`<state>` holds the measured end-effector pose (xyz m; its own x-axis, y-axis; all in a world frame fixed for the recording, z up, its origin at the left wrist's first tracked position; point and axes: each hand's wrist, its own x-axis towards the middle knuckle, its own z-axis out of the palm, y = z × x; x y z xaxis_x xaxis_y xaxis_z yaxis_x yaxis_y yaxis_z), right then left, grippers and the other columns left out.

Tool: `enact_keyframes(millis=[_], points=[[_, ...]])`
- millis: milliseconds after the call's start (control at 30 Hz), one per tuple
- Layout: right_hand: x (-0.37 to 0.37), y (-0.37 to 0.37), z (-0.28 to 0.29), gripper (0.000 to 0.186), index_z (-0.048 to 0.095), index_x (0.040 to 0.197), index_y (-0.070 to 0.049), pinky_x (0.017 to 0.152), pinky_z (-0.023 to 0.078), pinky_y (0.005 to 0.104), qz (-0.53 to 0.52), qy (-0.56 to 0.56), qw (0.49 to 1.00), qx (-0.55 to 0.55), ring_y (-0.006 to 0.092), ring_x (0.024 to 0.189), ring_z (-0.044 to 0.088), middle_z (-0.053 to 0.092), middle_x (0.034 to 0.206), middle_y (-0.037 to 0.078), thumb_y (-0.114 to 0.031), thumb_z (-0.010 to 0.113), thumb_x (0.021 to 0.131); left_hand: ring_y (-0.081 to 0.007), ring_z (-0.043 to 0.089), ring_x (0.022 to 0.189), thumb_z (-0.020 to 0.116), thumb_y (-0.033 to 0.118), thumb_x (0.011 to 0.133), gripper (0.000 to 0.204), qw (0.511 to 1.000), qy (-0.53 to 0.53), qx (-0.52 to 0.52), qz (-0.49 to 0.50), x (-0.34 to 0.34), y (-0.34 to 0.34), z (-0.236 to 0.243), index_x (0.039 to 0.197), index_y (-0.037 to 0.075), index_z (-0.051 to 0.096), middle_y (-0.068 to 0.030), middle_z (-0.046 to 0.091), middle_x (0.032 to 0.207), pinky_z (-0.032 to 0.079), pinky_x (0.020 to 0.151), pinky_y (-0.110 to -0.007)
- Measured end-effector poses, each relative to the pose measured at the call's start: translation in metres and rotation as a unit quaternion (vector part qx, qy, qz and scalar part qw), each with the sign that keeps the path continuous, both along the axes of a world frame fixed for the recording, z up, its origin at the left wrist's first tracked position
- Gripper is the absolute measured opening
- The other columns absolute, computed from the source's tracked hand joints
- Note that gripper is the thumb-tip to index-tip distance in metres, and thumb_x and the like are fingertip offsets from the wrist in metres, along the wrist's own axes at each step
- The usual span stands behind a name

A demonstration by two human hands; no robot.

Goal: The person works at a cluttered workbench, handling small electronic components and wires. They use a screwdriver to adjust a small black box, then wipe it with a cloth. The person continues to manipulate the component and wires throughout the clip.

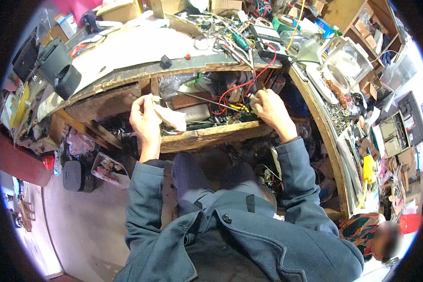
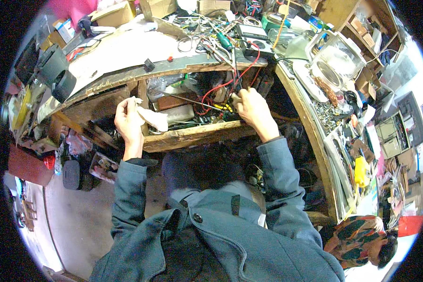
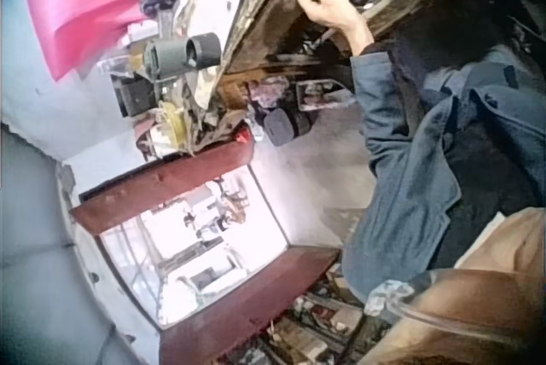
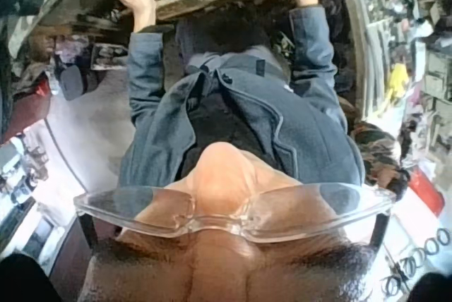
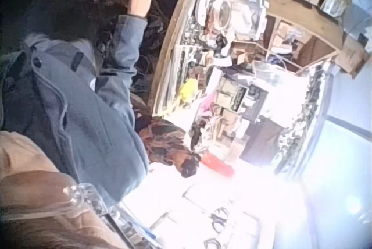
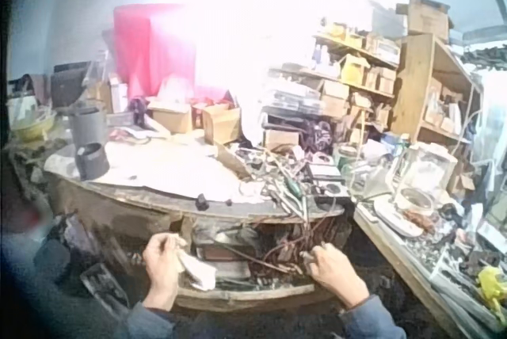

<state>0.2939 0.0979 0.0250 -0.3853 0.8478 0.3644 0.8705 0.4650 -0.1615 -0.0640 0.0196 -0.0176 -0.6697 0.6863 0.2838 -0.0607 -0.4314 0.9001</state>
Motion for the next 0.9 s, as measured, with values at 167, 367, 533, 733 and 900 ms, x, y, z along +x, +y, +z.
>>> enact_keyframes(millis=[167,367,533,733,900], points=[[-0.022,-0.011,0.028,0.022,0.064,0.105,-0.006,0.077,0.058,0.0487,-0.025,-0.030,0.998,0.053,0.0397,0.087,0.070,0.064,0.104,0.020,-0.023,0.066,0.092,-0.0080,0.064,0.085,0.066,0.013,0.102,0.016,1.000,0.013,-0.004,-0.018,0.002,-0.002,-0.009,0.112,0.001,0.069,-0.0041,0.072,0.099,0.051,0.075,-0.023],[-0.067,-0.024,0.034,0.025,0.065,0.083,-0.008,0.068,0.054,0.0442,-0.033,-0.002,0.994,0.101,0.0340,0.078,0.068,0.064,0.076,0.012,-0.030,0.073,0.090,-0.0090,0.065,0.085,0.067,0.012,0.101,0.016,0.999,0.012,-0.034,-0.025,0.006,-0.007,-0.001,0.112,0.000,0.070,-0.0042,0.072,0.099,0.052,0.076,-0.024],[-0.088,-0.022,0.031,0.026,0.070,0.084,-0.006,0.071,0.052,0.0482,0.092,0.051,0.994,-0.042,0.0370,0.079,0.068,0.068,0.078,0.016,-0.031,0.071,0.089,-0.0066,0.064,0.083,0.068,0.010,0.100,0.014,0.992,0.115,-0.054,0.007,0.004,-0.005,-0.007,0.109,0.000,0.072,-0.0029,0.073,0.097,0.051,0.074,-0.022],[-0.124,-0.017,0.000,0.022,0.065,0.088,-0.004,0.070,0.051,0.0467,0.231,0.101,0.965,-0.077,0.0375,0.078,0.065,0.063,0.078,0.016,-0.024,0.072,0.090,-0.0055,0.064,0.082,0.069,0.011,0.099,0.014,0.985,0.147,-0.079,-0.044,0.012,-0.005,0.004,0.108,0.001,0.073,-0.0015,0.073,0.094,0.050,0.073,-0.022],[-0.136,-0.007,0.003,0.023,0.064,0.090,-0.006,0.070,0.052,0.0473,0.208,0.096,0.973,-0.001,0.0372,0.079,0.065,0.063,0.081,0.016,-0.027,0.072,0.090,-0.0077,0.067,0.083,0.067,0.012,0.100,0.014,0.986,0.121,-0.090,-0.069,0.013,-0.010,0.010,0.107,0.000,0.072,-0.0046,0.075,0.095,0.053,0.076,-0.024]])
